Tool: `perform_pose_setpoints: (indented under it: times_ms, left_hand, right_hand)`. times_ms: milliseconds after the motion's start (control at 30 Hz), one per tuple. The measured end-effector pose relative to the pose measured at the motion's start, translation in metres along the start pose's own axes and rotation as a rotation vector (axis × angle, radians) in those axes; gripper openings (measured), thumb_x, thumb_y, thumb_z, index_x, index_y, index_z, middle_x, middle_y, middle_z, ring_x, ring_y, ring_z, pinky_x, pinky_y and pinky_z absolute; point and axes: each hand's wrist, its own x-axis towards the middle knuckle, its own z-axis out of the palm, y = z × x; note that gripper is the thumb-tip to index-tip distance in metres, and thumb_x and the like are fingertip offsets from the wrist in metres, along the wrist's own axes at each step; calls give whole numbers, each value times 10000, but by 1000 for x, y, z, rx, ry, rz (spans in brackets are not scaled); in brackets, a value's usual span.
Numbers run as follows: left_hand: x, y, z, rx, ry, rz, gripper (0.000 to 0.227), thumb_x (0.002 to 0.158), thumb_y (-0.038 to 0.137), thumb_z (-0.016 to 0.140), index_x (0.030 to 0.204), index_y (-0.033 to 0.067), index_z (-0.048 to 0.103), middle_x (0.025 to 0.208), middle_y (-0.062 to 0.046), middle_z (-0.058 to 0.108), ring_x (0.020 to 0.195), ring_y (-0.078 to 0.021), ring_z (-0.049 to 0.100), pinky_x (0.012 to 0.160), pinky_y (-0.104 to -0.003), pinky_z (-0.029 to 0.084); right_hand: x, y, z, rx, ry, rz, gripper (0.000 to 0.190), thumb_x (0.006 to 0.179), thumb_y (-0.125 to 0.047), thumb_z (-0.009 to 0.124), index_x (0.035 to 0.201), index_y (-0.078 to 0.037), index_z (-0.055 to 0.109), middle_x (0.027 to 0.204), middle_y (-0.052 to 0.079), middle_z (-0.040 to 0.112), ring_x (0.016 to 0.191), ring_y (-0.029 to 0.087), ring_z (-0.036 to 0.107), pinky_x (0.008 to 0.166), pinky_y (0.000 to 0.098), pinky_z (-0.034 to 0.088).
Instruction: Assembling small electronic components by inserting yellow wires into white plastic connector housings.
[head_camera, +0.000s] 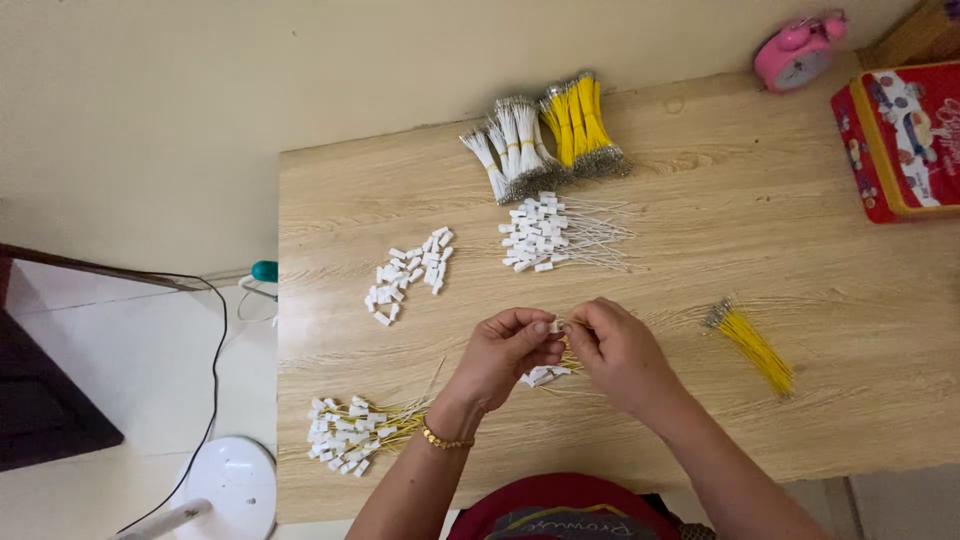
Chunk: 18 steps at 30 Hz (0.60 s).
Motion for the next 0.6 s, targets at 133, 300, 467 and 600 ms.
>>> perform_pose_setpoints:
  times_ms: [133, 300, 467, 600]
  left_hand:
    - [3, 4, 2, 83, -11, 20, 167, 944, 75, 727, 1080, -17, 702, 914, -167, 757, 804, -257, 776, 724, -342, 678]
    - [3, -4, 3, 21, 3, -5, 181, 945, 70, 733, 1097, -26, 713, 917, -197, 758, 809, -285, 779, 730, -366, 680]
    - [8, -15, 0, -118, 13, -48, 194, 957, 106, 715, 1126, 12, 706, 942, -197, 763, 836, -278, 783, 739, -360, 680]
    - [7, -10, 4, -109, 6, -10, 193, 961, 111, 721, 1125, 12, 702, 939, -197, 766, 835, -268, 785, 729, -351, 681]
  right_hand:
    - [4, 6, -4, -72, -30, -21, 102, 955, -180, 625, 957, -89, 671, 795, 150, 643, 843, 365, 697, 757, 454, 545]
    - [8, 2, -1, -135, -6, -62, 73, 964, -183, 605, 992, -131, 648, 806, 96, 626, 843, 332, 692, 752, 440, 556]
    - [2, -6, -6, -1, 3, -28, 92, 976, -160, 595, 967, -104, 667, 780, 118, 634, 808, 347, 695, 737, 434, 553]
    - [-2, -6, -3, 47, 47, 9, 98, 973, -188, 607, 968, -111, 666, 775, 127, 641, 792, 340, 690, 730, 433, 548]
